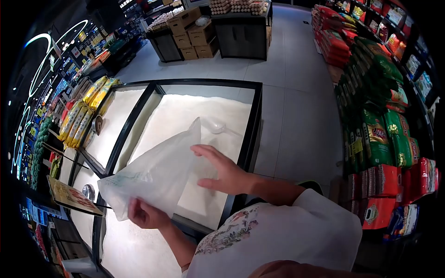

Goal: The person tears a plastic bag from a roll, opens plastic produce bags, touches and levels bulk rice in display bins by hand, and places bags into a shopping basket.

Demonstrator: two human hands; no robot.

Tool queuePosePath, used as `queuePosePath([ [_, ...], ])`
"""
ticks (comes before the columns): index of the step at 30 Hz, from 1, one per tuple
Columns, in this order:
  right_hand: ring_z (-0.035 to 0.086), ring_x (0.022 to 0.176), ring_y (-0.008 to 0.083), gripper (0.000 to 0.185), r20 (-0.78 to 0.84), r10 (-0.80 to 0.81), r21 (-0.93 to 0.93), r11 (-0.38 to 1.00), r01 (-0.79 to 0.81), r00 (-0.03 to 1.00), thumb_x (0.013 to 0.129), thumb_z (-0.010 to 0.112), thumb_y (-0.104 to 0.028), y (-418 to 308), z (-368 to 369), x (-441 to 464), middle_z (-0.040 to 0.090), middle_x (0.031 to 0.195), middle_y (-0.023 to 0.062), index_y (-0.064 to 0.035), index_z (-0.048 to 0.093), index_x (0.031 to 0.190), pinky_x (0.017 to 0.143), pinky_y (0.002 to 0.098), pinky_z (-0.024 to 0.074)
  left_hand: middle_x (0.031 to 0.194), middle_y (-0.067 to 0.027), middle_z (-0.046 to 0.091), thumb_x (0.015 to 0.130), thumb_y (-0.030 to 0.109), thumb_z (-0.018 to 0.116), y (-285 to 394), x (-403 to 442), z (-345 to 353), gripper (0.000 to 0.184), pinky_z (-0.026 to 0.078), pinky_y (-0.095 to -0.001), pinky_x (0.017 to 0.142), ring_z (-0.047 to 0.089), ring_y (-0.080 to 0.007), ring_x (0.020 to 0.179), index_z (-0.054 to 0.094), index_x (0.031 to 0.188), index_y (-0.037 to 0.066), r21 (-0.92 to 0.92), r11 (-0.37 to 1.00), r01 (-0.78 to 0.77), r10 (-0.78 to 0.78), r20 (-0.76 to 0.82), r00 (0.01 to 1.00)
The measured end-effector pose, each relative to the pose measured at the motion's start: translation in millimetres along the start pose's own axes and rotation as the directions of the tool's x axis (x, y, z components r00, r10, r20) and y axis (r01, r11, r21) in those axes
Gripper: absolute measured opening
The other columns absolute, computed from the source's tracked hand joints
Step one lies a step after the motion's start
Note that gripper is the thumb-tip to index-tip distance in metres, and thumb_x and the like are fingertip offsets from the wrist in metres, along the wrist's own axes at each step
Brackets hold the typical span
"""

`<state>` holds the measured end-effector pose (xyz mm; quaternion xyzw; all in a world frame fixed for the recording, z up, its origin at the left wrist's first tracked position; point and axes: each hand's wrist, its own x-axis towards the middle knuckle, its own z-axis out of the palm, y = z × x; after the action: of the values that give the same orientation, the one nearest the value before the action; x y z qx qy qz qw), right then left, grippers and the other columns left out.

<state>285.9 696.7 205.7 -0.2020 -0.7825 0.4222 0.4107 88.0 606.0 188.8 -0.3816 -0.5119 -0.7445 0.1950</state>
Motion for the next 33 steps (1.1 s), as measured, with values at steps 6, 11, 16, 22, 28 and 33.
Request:
queuePosePath([
  [6, 0.049, 0.094, 0.0140, 0.059, 0.396, 0.239, 0.424, 0.809, -0.407, 0.887, 0.077, 0.061, -0.023, 22, 36, 1, 0.050, 0.102, 0.0102, 0.0011, 0.032, 0.122, 0.082, 0.0274, 0.0390, 0.094, -0.0143, 0.054, 0.074, -0.003, 0.057, -4, -59, 27, 0.039, 0.044, -0.0258, 0.065, 0.054, -0.0159, 0.074, 0.043, 0.110, -0.001, -0.132, 0.924, -0.359, 0.343, 0.703, 0.623],
  [11, 0.048, 0.078, 0.0082, 0.029, 0.429, 0.333, 0.489, 0.696, -0.526, 0.839, 0.082, 0.055, -0.025, 59, 54, -4, 0.052, 0.083, 0.0029, -0.0009, 0.048, 0.097, 0.070, 0.0235, 0.0399, 0.099, -0.0145, 0.052, 0.071, -0.005, 0.052, 1, -70, 15, 0.053, 0.043, -0.0268, 0.065, 0.053, -0.0198, 0.081, 0.035, 0.121, -0.002, 0.093, 0.972, 0.218, -0.219, 0.706, 0.673],
  [16, 0.042, 0.065, 0.0056, 0.020, 0.201, 0.511, 0.651, 0.567, -0.504, 0.835, 0.085, 0.050, -0.024, 88, 61, -4, 0.047, 0.072, -0.0029, -0.0047, 0.052, 0.087, 0.060, 0.0202, 0.0355, 0.116, -0.0129, 0.041, 0.074, -0.005, 0.048, -7, -59, 1, 0.055, 0.041, -0.0259, 0.075, 0.049, -0.0161, 0.088, 0.028, 0.125, -0.001, 0.144, 0.886, 0.440, -0.443, 0.540, 0.716],
  [22, 0.043, 0.066, 0.0060, 0.014, -0.382, 0.365, 0.628, 0.777, -0.051, 0.849, 0.085, 0.049, -0.017, 66, 13, 24, 0.048, 0.073, -0.0008, -0.0031, 0.048, 0.088, 0.063, 0.0198, 0.0357, 0.113, -0.0129, 0.041, 0.077, -0.005, 0.046, 5, -27, -8, 0.057, 0.039, -0.0243, 0.080, 0.049, -0.0156, 0.090, 0.023, 0.128, 0.003, 0.021, 0.934, 0.357, -0.357, 0.124, 0.926],
  [28, 0.043, 0.065, 0.0057, 0.013, -0.536, 0.234, 0.508, 0.857, 0.089, 0.811, 0.084, 0.050, -0.013, 31, 9, 11, 0.049, 0.074, 0.0005, -0.0022, 0.045, 0.088, 0.061, 0.0188, 0.0373, 0.110, -0.0179, 0.045, 0.078, -0.002, 0.049, 28, -23, -22, 0.067, 0.044, -0.0327, 0.082, 0.050, -0.0222, 0.097, 0.012, 0.131, 0.013, -0.024, 0.983, 0.184, -0.183, 0.040, 0.982],
  [33, 0.045, 0.067, 0.0070, 0.013, -0.554, 0.028, 0.397, 0.887, 0.234, 0.832, 0.081, 0.050, -0.008, 25, 8, 4, 0.049, 0.078, 0.0016, -0.0011, 0.044, 0.090, 0.063, 0.0196, 0.0387, 0.118, -0.0197, 0.039, 0.077, -0.003, 0.048, 39, -27, -24, 0.069, 0.042, -0.0375, 0.087, 0.047, -0.0263, 0.104, 0.008, 0.131, 0.013, -0.058, 0.997, 0.059, -0.056, 0.059, 0.997],
])
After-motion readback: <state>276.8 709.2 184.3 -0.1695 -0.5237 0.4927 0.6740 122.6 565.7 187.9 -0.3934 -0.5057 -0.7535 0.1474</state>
